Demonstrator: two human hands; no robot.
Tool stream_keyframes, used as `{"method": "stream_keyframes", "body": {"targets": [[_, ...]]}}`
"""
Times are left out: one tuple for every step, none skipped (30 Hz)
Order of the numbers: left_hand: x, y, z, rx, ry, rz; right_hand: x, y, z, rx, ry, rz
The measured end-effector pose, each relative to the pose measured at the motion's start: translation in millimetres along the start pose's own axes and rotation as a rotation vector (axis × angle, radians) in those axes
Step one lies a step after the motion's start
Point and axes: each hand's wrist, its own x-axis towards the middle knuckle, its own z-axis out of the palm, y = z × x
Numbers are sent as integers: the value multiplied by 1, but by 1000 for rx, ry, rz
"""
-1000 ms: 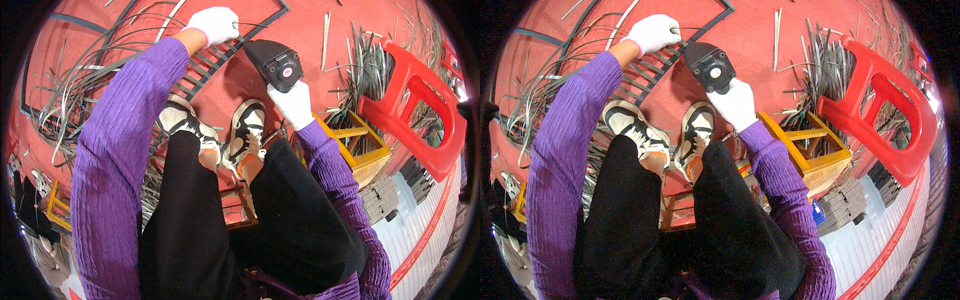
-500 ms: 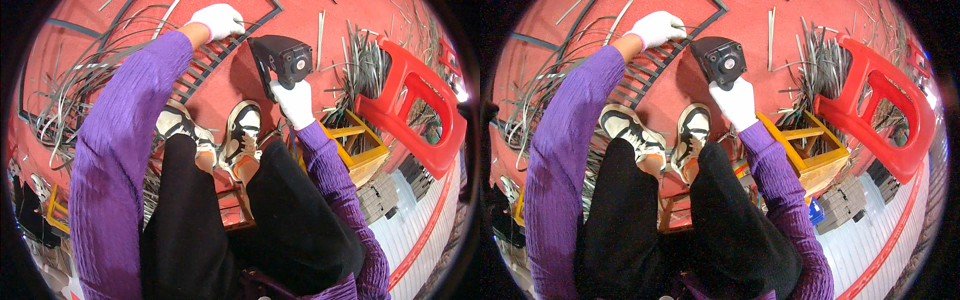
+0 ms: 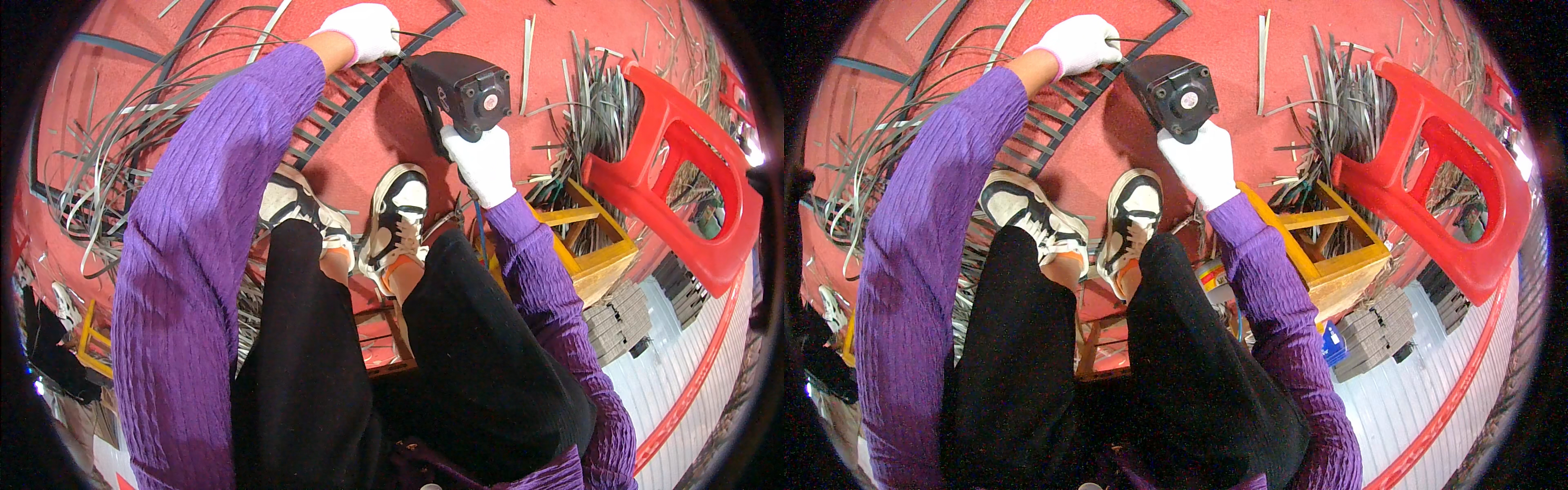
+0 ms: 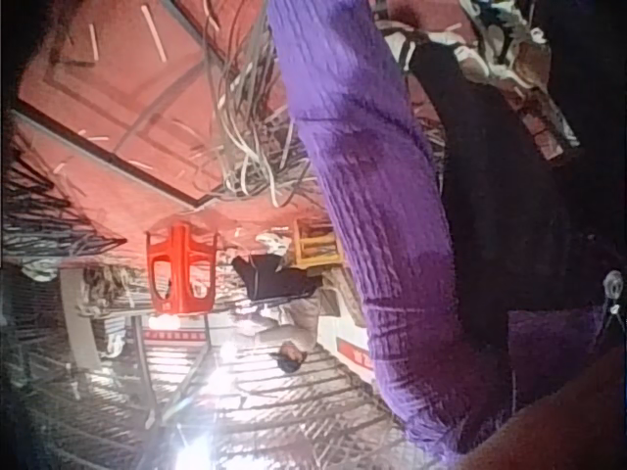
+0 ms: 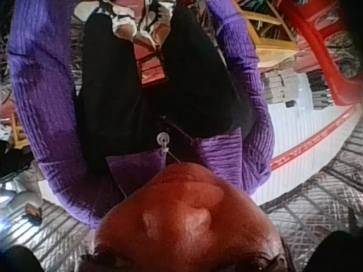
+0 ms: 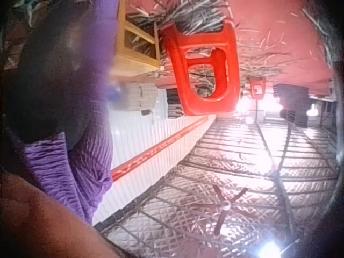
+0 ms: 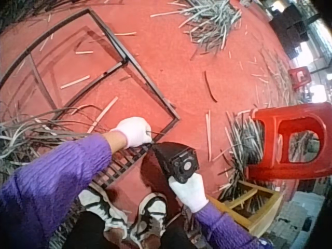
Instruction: The person assembles a metal frame by attaching thin metal strips to a larger frame using a nail gun. They pick up strips, align them, and fasten them in place, repeating the process across the frame.
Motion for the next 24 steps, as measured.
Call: {"method": "stream_keyframes", "body": {"targets": [[1,-2,2,6,-2,-1,0,-1,0,-19,-3,-13],[2,-3,4,8,-3,9,0,-2,1,-39,-6,-26],[3,-5,7,11,-5,15,0,-2,1,-59,-8,-39],[4,-7,9,17,-6,26,1,-3,1,-54,-1,-39],[5,-9,12,18,-9,39,1,-3,1,-50,8,-37],[6,-11,14,22,-11,59,1,-4,1,-48,7,-28],[6,-14,14,27,-8,100,3,-4,0,-44,11,-42],[6,-16,13,41,11,184,3,-4,-1,-41,3,-51],[5,-19,9,92,40,316,4,-5,-1,-46,1,-33],[4,-20,5,132,20,425,4,-5,-3,-34,1,-49],[4,-22,-1,236,86,502,4,-6,-4,-30,7,-37],[3,-23,-6,113,199,350,3,-7,-5,-25,13,-23],[3,-24,-13,-8,263,192,2,-7,-6,10,12,3],[2,-20,-15,-137,271,108,1,-7,-8,43,11,26],[2,-17,-17,-242,264,71,1,-8,-9,69,9,54],[1,-11,-15,-326,242,49,1,-8,-10,74,11,57],[0,-7,-14,-361,218,43,1,-8,-10,73,11,68],[0,-3,-11,-361,195,40,1,-8,-11,72,12,79],[1,0,-9,-344,168,38,2,-8,-11,74,15,69],[2,2,-7,-312,152,37,2,-7,-12,76,19,59],[4,2,-6,-273,136,36,2,-7,-12,58,30,82],[6,3,-5,-234,120,34,2,-7,-12,90,34,57],[8,2,-5,-202,109,32,2,-8,-13,103,45,66],[11,2,-4,-169,98,31,2,-8,-13,116,57,74]]}}
